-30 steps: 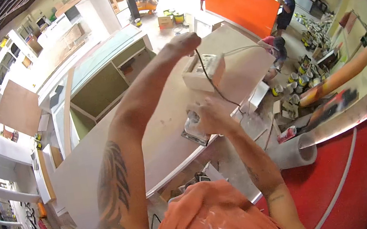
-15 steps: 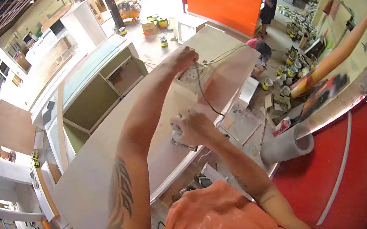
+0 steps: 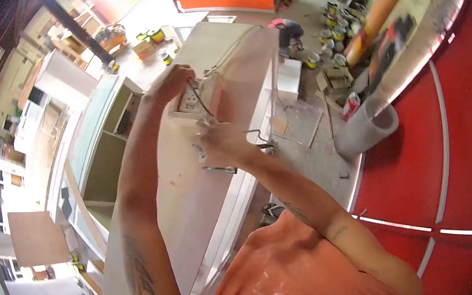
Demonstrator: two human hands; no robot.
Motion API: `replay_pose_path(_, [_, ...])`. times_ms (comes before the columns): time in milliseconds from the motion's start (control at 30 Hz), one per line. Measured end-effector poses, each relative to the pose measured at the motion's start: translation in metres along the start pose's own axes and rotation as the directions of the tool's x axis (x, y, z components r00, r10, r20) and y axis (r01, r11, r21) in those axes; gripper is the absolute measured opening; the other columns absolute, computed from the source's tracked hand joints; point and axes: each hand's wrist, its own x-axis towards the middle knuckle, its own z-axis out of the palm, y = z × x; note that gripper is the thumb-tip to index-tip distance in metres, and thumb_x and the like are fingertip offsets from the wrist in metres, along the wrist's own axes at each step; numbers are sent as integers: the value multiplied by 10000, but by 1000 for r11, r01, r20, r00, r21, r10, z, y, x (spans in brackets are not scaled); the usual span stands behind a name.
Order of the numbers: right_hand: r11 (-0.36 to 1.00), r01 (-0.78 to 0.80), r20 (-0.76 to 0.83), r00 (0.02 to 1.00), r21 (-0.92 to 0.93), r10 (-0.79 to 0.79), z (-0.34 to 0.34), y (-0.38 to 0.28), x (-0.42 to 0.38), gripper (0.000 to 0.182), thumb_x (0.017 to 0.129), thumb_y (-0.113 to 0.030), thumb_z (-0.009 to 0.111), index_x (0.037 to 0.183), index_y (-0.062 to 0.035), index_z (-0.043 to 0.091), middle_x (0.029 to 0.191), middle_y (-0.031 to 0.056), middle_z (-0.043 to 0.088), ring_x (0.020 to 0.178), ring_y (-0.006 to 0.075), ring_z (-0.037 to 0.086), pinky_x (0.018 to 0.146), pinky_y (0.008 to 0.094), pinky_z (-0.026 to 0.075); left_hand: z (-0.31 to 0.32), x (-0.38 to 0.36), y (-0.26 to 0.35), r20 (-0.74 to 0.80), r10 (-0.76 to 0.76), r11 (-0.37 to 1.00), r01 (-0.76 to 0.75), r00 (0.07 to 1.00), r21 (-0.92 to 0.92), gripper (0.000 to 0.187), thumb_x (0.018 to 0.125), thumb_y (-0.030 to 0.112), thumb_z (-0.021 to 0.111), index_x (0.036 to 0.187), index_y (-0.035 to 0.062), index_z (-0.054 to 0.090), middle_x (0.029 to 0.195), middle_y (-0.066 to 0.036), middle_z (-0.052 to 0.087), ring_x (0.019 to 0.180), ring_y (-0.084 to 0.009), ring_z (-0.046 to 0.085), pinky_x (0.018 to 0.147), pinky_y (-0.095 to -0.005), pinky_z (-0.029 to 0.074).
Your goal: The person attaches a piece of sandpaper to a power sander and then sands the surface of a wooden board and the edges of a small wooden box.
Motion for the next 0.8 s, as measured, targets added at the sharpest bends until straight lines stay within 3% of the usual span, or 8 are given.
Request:
replay_pose_path(67, [1000,16,105,994,11,-17,8,-3,2,378,763,-247,696,1120,-126,725,1174,196,643,1169,396,600,936,487,550,-1,3,-2,33,-60,994,63,998,-93,139,818,9,590,882,20,714,902,-172,695,909,-354,693,828,-422,547])
replay_pose_path(267, [998,42,177,983,53,-51,-5,-24,-2,334,738,-192,683,1054,-111,754,1073,197,678,1071,382,659,882,501,558,-4,10,-1,97,5,997,-13,995,77,183,777,-18,599,888,34,735,891,-155,710,880,-347,701,821,-419,565])
replay_pose_path(400, [996,46,179,982,73,-58,0,-24,-1,307,736,-163,672,1027,-105,753,1069,194,670,1023,374,675,854,494,560,2,2,-9,74,-47,999,47,996,-9,194,778,-23,591,886,39,740,896,-151,709,885,-343,702,830,-419,566])
replay_pose_path(500, [986,136,61,988,95,-142,8,-21,5,303,736,-144,662,1023,-99,748,1050,185,664,1018,369,672,849,481,565,2,2,-8,53,42,999,-43,998,10,173,761,-26,609,869,31,731,897,-175,706,906,-362,692,824,-435,553])
replay_pose_path(533, [984,159,119,979,80,-168,3,-21,6,298,743,-151,664,1024,-93,744,1046,183,661,1008,370,671,846,480,567,3,2,5,53,-67,998,68,996,-18,139,759,-20,608,844,18,711,896,-179,703,917,-368,687,821,-437,547])
replay_pose_path(733, [977,191,192,960,93,-206,5,-35,12,280,788,-179,661,1040,-81,733,1051,186,657,1021,380,660,873,480,560,4,7,1,70,-50,997,46,996,56,120,811,13,635,889,37,724,910,-154,716,877,-364,700,799,-446,548])
replay_pose_path(800, [979,183,169,966,92,-196,14,-37,15,281,804,-188,656,1051,-78,729,1050,190,657,1028,383,659,888,478,556,2,5,4,83,-137,990,135,987,33,121,824,28,640,897,47,734,918,-152,719,893,-360,706,794,-438,547])
